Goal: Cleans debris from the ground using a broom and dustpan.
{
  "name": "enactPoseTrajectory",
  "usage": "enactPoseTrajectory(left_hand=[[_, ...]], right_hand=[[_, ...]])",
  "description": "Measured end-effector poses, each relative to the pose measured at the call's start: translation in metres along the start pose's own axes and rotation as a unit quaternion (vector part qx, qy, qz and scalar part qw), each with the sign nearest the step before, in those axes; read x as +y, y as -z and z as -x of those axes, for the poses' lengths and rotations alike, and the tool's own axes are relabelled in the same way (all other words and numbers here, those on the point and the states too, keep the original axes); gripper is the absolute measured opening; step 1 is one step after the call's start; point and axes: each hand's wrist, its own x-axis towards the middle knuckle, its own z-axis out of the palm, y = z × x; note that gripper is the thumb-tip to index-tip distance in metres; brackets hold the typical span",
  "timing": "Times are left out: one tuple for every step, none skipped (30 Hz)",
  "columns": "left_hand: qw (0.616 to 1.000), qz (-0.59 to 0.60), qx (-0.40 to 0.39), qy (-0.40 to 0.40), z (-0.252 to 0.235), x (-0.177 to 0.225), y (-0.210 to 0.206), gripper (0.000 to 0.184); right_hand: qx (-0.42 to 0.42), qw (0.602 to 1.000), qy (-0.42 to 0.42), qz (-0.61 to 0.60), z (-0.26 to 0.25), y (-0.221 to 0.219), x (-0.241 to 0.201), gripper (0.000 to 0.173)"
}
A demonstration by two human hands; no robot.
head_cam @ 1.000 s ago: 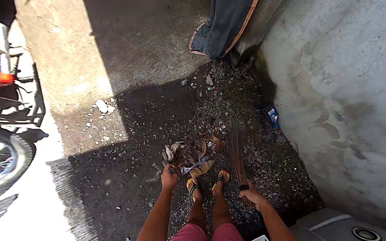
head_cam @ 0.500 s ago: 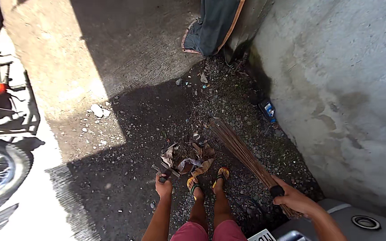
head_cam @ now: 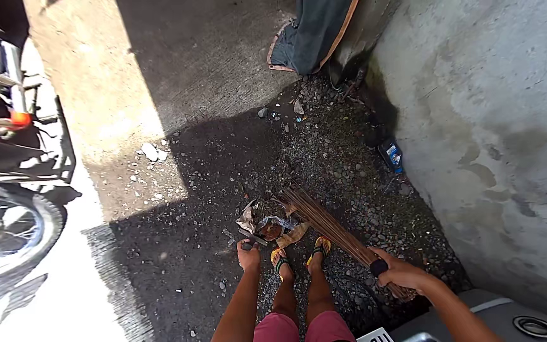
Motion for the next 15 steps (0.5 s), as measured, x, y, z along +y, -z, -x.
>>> enactPoseTrajectory(left_hand=[[1.0,-0.003,-0.004,-0.002,-0.001,-0.001,-0.001,0.042],[1.0,-0.005,-0.007,-0.004,-0.001,-0.002,-0.002,0.043],[1.0,-0.004,-0.009,-0.005,-0.001,-0.002,-0.002,0.043],[1.0,-0.003,-0.009,-0.006,0.0,-0.001,-0.003,0.043],[1.0,-0.002,-0.009,-0.006,0.001,-0.001,-0.004,0.043],[1.0,0.0,-0.009,-0.006,0.001,0.001,-0.004,0.042],[1.0,0.001,-0.01,-0.005,0.001,0.002,-0.004,0.041],[1.0,-0.001,-0.01,-0.003,0.001,0.003,-0.004,0.04],[1.0,-0.002,-0.009,-0.002,-0.001,0.003,-0.004,0.04],[1.0,-0.005,-0.006,-0.004,-0.002,0.003,-0.004,0.04],[1.0,-0.011,-0.005,-0.005,-0.003,0.003,-0.004,0.04],[1.0,-0.017,-0.006,-0.005,-0.003,0.004,-0.004,0.04],[1.0,-0.023,-0.008,-0.004,-0.003,0.004,-0.005,0.041],[0.999,-0.03,-0.011,-0.002,-0.002,0.005,-0.006,0.041],[0.999,-0.039,-0.014,0.002,-0.001,0.006,-0.008,0.042]], right_hand=[[0.011,1.0,0.0,-0.02,0.017,0.015,0.008,0.106],[0.022,0.999,0.0,-0.03,0.027,0.028,0.013,0.107],[0.034,0.999,0.0,-0.035,0.03,0.038,0.016,0.107],[0.049,0.998,0.001,-0.039,0.025,0.045,0.016,0.106],[0.065,0.997,0.006,-0.044,0.015,0.047,0.014,0.105],[0.081,0.995,0.011,-0.055,-0.002,0.045,0.01,0.105],[0.094,0.993,0.013,-0.069,-0.023,0.039,0.005,0.106],[0.099,0.991,0.009,-0.086,-0.044,0.027,-0.001,0.108],[0.098,0.991,0.004,-0.096,-0.063,0.008,-0.008,0.108],[0.082,0.993,-0.003,-0.091,-0.076,-0.016,-0.017,0.107],[0.053,0.996,-0.009,-0.066,-0.085,-0.045,-0.024,0.107],[0.017,0.999,-0.015,-0.024,-0.087,-0.075,-0.03,0.109],[-0.023,0.999,-0.015,0.02,-0.084,-0.105,-0.036,0.11],[-0.061,0.996,-0.012,0.057,-0.075,-0.13,-0.043,0.112],[-0.098,0.992,-0.009,0.078,-0.063,-0.15,-0.05,0.113]])
